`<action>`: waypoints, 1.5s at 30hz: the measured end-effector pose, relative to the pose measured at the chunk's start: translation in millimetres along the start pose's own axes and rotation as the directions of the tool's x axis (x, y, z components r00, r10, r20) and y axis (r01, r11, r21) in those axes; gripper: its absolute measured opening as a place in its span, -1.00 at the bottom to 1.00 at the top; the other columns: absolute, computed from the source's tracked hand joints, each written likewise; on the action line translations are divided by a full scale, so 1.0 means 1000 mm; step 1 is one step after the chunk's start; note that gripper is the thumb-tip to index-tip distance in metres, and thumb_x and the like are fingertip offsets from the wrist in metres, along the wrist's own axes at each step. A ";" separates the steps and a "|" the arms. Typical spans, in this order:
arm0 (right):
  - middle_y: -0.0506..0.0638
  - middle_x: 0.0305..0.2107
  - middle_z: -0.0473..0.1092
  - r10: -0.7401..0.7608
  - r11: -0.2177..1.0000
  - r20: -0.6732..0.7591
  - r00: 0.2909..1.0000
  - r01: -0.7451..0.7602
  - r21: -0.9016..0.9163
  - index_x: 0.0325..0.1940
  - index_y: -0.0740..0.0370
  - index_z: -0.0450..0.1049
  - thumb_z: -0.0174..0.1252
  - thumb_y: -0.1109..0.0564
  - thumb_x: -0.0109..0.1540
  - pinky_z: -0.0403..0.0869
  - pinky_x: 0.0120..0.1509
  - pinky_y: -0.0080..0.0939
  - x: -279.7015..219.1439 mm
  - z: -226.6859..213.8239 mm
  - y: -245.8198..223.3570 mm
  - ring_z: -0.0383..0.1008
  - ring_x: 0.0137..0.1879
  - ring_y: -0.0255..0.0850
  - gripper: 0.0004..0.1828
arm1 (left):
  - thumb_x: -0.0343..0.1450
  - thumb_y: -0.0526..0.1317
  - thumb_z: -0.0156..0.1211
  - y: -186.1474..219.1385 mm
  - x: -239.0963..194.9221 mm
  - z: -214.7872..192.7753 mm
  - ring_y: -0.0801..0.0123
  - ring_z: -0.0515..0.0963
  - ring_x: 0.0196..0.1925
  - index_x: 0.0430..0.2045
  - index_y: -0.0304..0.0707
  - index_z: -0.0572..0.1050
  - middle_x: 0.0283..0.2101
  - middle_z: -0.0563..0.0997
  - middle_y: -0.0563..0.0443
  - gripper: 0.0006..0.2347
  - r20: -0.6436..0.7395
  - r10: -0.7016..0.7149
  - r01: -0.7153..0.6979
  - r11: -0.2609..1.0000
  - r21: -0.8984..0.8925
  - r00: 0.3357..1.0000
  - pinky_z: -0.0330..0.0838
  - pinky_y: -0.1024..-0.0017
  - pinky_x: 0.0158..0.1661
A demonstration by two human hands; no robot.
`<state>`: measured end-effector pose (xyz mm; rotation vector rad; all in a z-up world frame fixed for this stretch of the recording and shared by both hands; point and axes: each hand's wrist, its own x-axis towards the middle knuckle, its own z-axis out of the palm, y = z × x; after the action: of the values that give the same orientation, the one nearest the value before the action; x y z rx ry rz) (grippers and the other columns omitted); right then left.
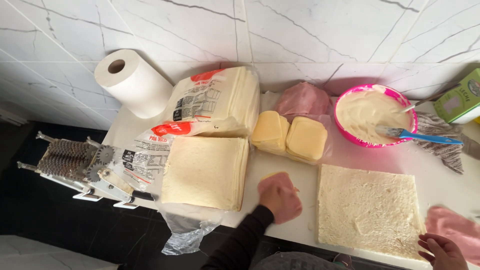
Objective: The recorder is preparing multi-layered sandwiches by spreading sauce and layering ham and cheese on crustless bread.
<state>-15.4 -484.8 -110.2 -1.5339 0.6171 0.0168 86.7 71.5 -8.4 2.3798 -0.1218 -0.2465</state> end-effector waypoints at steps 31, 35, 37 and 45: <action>0.02 -0.12 0.60 -0.408 0.468 0.485 0.773 0.634 -0.616 -0.03 0.06 0.65 0.16 0.15 0.24 0.55 0.10 -0.15 0.017 0.209 -0.175 0.62 -0.03 -0.05 -0.74 | 0.50 -0.35 -0.03 0.116 0.088 0.025 -0.04 0.62 0.05 -0.03 -0.26 0.49 -0.06 0.64 -0.26 -0.79 -0.064 0.390 -0.391 0.870 -0.302 0.918 0.47 0.23 0.04; -0.02 -0.10 0.58 -0.315 0.316 0.608 0.729 0.685 -0.657 0.00 0.04 0.62 0.14 0.19 0.22 0.53 0.14 -0.07 0.010 0.206 -0.164 0.58 0.02 -0.01 -0.71 | 0.48 -0.34 -0.04 0.104 0.067 0.037 -0.08 0.60 0.01 -0.06 -0.24 0.51 -0.09 0.63 -0.24 -0.79 0.092 0.265 -0.244 0.951 -0.191 0.960 0.45 0.16 0.01; -0.03 -0.06 0.57 -0.320 0.245 0.657 0.682 0.730 -0.638 -0.04 0.05 0.61 0.13 0.23 0.19 0.54 0.14 -0.05 0.007 0.202 -0.161 0.58 0.02 -0.01 -0.71 | 0.46 -0.36 -0.07 0.100 0.057 0.041 -0.08 0.58 0.05 -0.07 -0.20 0.53 -0.13 0.63 -0.23 -0.76 0.163 0.288 -0.285 0.958 -0.041 0.944 0.43 0.12 0.10; 0.02 0.22 0.41 -0.236 0.420 0.806 0.543 0.805 -0.419 0.26 0.14 0.45 0.13 0.38 0.07 0.32 0.45 -0.10 0.007 0.176 -0.157 0.35 0.40 -0.12 -0.36 | 0.24 -0.45 0.02 0.084 0.039 0.044 -0.02 0.56 0.16 -0.34 -0.16 0.59 -0.18 0.67 -0.11 -0.75 0.121 0.663 -0.673 0.714 0.192 0.738 0.13 -0.01 0.23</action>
<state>114.5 -334.9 17.4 -2.3542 -0.6557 0.3238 113.7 -25.8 11.9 2.3699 -1.0700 0.0761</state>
